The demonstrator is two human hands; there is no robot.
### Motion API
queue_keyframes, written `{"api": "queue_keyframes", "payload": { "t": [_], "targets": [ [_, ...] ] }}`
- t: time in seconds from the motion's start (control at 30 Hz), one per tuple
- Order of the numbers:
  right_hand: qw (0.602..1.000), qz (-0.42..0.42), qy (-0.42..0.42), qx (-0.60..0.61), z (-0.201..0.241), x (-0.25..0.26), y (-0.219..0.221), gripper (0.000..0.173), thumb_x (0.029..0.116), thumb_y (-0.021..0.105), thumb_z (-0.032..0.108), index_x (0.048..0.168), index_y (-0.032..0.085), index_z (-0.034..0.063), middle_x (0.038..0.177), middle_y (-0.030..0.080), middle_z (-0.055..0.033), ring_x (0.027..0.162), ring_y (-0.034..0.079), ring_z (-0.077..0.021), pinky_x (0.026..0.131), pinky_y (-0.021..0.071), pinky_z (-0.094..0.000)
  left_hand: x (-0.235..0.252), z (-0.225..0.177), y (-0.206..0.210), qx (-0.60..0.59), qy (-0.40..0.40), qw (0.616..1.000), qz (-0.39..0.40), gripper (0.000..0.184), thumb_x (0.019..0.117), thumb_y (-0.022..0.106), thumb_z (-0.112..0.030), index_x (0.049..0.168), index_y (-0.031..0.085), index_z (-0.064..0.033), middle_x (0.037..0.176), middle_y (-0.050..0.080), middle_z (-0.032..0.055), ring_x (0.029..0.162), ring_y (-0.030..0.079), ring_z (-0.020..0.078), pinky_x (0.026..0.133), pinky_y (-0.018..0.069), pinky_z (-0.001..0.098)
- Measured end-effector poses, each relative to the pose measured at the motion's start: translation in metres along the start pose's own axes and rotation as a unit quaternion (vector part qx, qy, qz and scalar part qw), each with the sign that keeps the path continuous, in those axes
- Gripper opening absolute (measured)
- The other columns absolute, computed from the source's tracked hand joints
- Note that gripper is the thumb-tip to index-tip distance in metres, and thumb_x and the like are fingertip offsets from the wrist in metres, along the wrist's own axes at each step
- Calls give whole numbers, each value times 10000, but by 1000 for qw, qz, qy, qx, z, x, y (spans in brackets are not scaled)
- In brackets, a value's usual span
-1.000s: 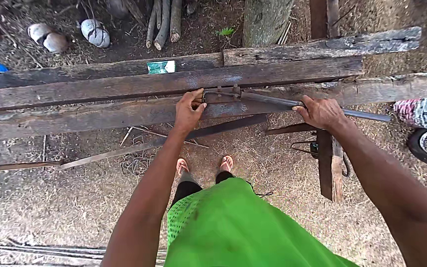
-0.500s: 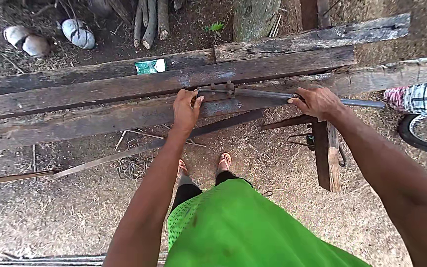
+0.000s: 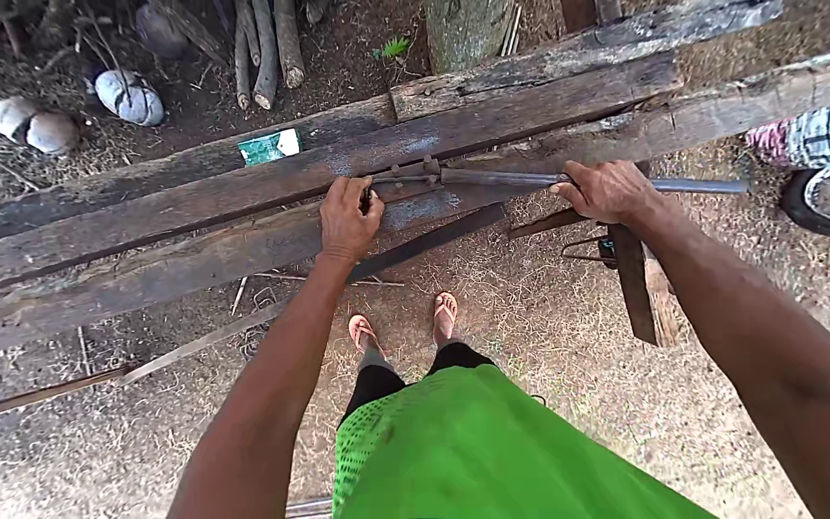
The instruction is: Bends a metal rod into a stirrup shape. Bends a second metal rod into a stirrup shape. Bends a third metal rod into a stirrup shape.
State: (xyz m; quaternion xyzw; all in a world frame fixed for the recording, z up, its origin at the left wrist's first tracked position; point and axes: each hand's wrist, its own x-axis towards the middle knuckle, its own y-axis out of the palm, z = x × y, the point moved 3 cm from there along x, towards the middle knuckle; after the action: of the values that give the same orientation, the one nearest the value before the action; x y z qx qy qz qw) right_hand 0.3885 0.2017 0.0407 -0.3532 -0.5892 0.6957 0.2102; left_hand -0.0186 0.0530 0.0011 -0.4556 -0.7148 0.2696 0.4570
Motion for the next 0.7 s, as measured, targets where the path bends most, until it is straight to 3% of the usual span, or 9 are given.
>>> {"api": "queue_keyframes", "payload": {
  "t": [0.17, 0.33, 0.5, 0.7],
  "targets": [
    [999, 2, 31, 12, 10, -10, 2, 620, 1063, 259, 562, 1003, 574, 32, 706, 620, -204, 707, 674, -481, 587, 491, -626, 6, 0, 0, 8, 13, 1000, 22, 249, 947, 599, -172, 1056, 694, 30, 940, 634, 197, 842, 655, 331, 763, 551, 446],
    [993, -12, 105, 46, 42, -36, 16, 659, 1051, 247, 597, 1020, 590, 35, 731, 637, -206, 725, 681, -478, 591, 495, -632, 7, 4, 1, -1, 13, 1000, 20, 230, 954, 600, -176, 1044, 690, 16, 945, 633, 178, 801, 643, 294, 742, 547, 423],
    [969, -21, 233, 77, 103, -73, 33, 612, 1061, 290, 571, 1039, 595, 42, 780, 662, -209, 767, 694, -470, 615, 509, -633, 8, 1, 0, -4, 4, 999, 39, 250, 955, 585, -187, 1055, 683, 20, 986, 634, 193, 886, 658, 330, 799, 548, 465],
    [906, -39, 405, 116, 203, -94, 47, 602, 1070, 315, 566, 1138, 608, 44, 844, 691, -228, 826, 706, -477, 659, 529, -644, 11, -3, -5, -28, -3, 997, 66, 262, 952, 595, -181, 1098, 678, 20, 1087, 654, 202, 1013, 669, 342, 889, 545, 488]
  ]
}}
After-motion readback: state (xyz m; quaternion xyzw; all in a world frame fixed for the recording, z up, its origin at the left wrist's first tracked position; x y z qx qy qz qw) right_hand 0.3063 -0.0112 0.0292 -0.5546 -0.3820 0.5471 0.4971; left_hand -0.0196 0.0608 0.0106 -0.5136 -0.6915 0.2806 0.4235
